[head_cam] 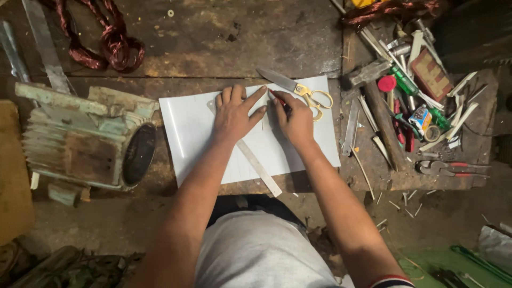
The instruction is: The person marks straight lines on a white plastic sheet using a steel ruler and a marker, repositioning the ruler to draw multiple parallel lines. They then pick up scissors and cut the sheet along the marked lines into strips, holding the sheet in one hand while cutting.
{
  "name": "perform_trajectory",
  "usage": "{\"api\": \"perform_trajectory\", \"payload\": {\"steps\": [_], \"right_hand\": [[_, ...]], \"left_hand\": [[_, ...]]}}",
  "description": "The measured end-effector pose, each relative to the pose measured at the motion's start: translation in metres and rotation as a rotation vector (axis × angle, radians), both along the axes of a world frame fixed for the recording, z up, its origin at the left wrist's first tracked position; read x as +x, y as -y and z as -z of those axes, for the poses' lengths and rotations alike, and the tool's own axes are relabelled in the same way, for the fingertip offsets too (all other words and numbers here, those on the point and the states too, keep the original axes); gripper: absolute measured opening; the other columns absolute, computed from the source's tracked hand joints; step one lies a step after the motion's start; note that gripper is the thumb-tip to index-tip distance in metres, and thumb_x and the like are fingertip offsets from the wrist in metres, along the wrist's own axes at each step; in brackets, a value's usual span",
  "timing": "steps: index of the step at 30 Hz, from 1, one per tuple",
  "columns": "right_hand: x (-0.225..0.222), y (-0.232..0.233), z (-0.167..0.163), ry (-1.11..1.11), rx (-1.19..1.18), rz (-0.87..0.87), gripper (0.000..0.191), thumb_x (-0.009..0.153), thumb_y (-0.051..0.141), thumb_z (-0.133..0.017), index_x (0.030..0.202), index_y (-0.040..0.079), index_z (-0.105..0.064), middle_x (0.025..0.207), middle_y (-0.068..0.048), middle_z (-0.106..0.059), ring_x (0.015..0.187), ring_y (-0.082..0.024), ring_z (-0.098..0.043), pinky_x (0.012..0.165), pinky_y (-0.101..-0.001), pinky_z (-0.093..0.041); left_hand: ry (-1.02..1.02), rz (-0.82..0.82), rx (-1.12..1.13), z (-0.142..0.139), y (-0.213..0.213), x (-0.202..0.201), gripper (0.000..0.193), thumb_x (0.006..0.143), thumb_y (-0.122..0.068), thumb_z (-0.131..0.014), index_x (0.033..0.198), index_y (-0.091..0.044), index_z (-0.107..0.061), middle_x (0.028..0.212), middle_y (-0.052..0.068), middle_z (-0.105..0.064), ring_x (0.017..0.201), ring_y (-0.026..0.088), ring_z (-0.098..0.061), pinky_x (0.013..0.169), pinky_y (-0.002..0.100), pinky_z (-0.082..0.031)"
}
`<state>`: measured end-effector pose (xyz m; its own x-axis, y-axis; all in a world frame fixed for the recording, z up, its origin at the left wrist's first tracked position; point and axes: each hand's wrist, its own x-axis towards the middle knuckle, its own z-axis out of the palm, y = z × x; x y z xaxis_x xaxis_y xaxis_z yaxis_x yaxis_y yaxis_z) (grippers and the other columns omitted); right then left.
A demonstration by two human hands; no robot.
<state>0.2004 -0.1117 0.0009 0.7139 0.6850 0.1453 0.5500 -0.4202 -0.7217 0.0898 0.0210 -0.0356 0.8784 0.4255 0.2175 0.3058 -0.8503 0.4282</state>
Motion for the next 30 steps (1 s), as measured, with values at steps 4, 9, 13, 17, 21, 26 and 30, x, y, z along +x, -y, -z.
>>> {"api": "perform_trajectory", "payload": {"steps": [4,9,13,17,21,26,30], "right_hand": [[-0.003,0.000,-0.006,0.070,-0.144,-0.031,0.023,0.095,0.019,-0.071,0.115,0.010,-0.076,0.084,-0.018,-0.073,0.078,-0.037,-0.069,0.069,-0.0455,-0.053],[-0.003,-0.004,-0.012,0.104,-0.011,0.014,0.022,0.098,0.019,-0.070,0.117,0.008,-0.073,0.096,-0.017,-0.073,0.084,-0.035,-0.069,0.075,-0.0428,-0.055],[-0.030,0.024,-0.013,0.053,-0.031,-0.159,0.042,0.085,0.003,-0.062,0.126,0.009,-0.067,0.107,-0.014,-0.072,0.106,-0.036,-0.063,0.091,-0.0450,-0.051],[-0.053,0.078,-0.007,0.157,-0.027,-0.363,0.065,0.071,-0.006,-0.058,0.136,0.003,-0.057,0.137,-0.019,-0.063,0.133,-0.041,-0.050,0.107,-0.0505,-0.037],[-0.078,0.136,0.005,0.280,-0.121,-0.106,0.062,0.075,-0.005,-0.060,0.136,0.006,-0.059,0.137,-0.011,-0.064,0.135,-0.039,-0.051,0.112,-0.0495,-0.037],[-0.100,0.183,0.016,0.103,-0.027,-0.214,0.047,0.095,0.006,-0.062,0.142,0.008,-0.059,0.142,-0.013,-0.064,0.136,-0.038,-0.054,0.113,-0.0470,-0.041],[-0.105,0.192,0.015,0.032,-0.088,-0.178,0.059,0.089,0.029,-0.074,0.142,0.008,-0.058,0.140,-0.025,-0.057,0.131,-0.042,-0.051,0.111,-0.0486,-0.041]], "left_hand": [[0.002,0.008,0.001,-0.002,-0.005,0.000,0.054,0.091,-0.044,-0.073,0.143,-0.036,-0.063,0.104,0.006,-0.051,0.101,0.029,-0.047,0.088,0.047,-0.038],[-0.026,0.000,-0.037,-0.009,0.001,-0.005,0.053,0.090,-0.043,-0.074,0.141,-0.036,-0.064,0.104,0.008,-0.051,0.102,0.030,-0.048,0.087,0.048,-0.039],[-0.053,0.010,-0.130,-0.018,0.000,-0.014,0.061,0.090,-0.037,-0.073,0.148,-0.031,-0.057,0.116,0.009,-0.054,0.111,0.033,-0.049,0.096,0.052,-0.040],[-0.006,-0.124,-0.070,-0.019,0.025,-0.059,0.071,0.090,-0.036,-0.073,0.149,-0.008,-0.047,0.138,0.014,-0.053,0.130,0.037,-0.046,0.109,0.056,-0.035],[-0.267,-0.174,0.004,-0.027,0.060,-0.107,0.087,0.080,-0.049,-0.075,0.145,0.000,-0.045,0.143,0.019,-0.047,0.134,0.040,-0.040,0.110,0.057,-0.030],[-0.271,0.059,-0.029,-0.031,0.089,-0.103,0.093,0.079,-0.056,-0.075,0.150,-0.005,-0.042,0.153,0.019,-0.040,0.145,0.040,-0.031,0.113,0.056,-0.028],[-0.285,0.161,-0.010,-0.036,0.082,-0.073,0.098,0.079,-0.060,-0.075,0.154,-0.008,-0.039,0.163,0.015,-0.030,0.150,0.036,-0.025,0.116,0.056,-0.027]]}}
